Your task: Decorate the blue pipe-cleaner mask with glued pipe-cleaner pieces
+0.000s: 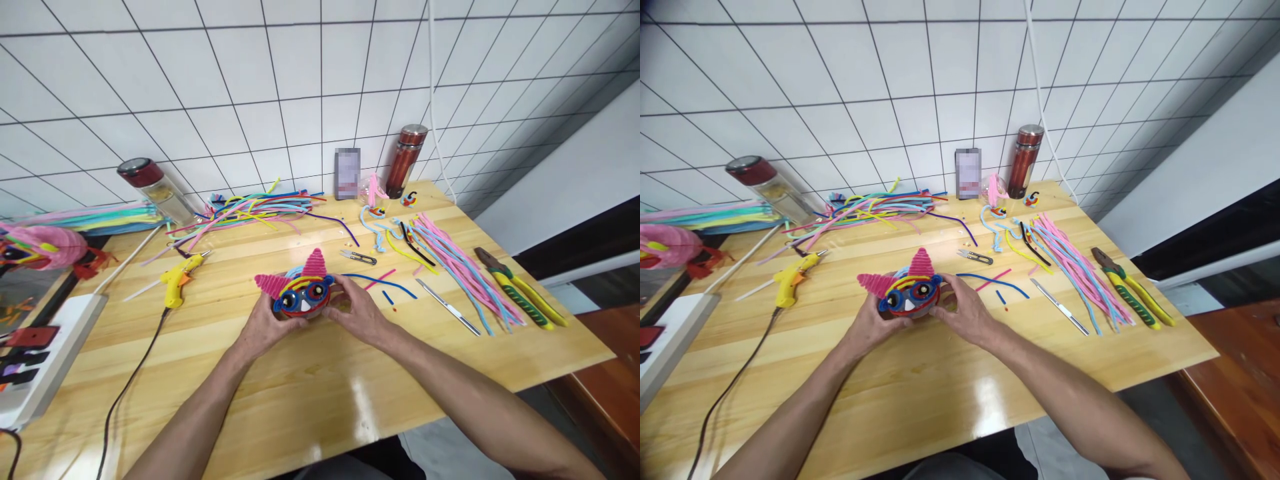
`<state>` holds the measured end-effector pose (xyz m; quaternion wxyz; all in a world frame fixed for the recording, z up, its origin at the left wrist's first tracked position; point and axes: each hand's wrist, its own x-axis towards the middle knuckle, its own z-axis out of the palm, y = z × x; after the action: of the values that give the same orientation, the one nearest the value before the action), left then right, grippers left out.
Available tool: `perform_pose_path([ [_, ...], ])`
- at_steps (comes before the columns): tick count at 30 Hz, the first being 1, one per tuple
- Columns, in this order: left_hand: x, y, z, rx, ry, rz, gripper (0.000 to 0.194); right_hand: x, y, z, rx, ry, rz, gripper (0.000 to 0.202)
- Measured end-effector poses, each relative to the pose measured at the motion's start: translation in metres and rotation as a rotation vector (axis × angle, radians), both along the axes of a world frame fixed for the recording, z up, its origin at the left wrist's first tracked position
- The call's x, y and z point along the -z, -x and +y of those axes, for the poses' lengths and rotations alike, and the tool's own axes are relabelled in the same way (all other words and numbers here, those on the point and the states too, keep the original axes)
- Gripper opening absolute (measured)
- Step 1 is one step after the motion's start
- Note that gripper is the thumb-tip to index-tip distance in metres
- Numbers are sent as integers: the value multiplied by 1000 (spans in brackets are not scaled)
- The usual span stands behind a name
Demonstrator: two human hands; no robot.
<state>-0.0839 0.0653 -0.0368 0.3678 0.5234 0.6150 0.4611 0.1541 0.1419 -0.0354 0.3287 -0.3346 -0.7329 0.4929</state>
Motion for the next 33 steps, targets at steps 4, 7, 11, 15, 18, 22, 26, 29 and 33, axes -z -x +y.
perform_pose_path([
  [4,3,1,-1,-21,9,34,102,0,0,0,-3,6,12,61],
  [7,4,1,-1,-12,14,36,109,0,0,0,-9,4,3,61],
  [11,2,1,0,11,12,47,114,-2,0,0,-8,-4,-13,61],
  [15,0,1,0,12,-5,75,107,-2,0,-1,2,-7,-17,61],
  [18,-2,0,0,3,-13,85,102,-2,1,-1,-3,0,-7,61],
  [22,-4,-1,0,-7,-2,91,99,-12,0,-5,35,60,-25,60],
  [26,-2,1,-3,-67,34,86,106,-32,-7,-13,24,108,-102,60],
  [29,0,2,-6,-102,85,100,106,-33,-15,-17,-2,72,-149,64],
  [33,-1,3,-9,-142,129,126,112,-13,-24,-20,15,34,-111,64],
])
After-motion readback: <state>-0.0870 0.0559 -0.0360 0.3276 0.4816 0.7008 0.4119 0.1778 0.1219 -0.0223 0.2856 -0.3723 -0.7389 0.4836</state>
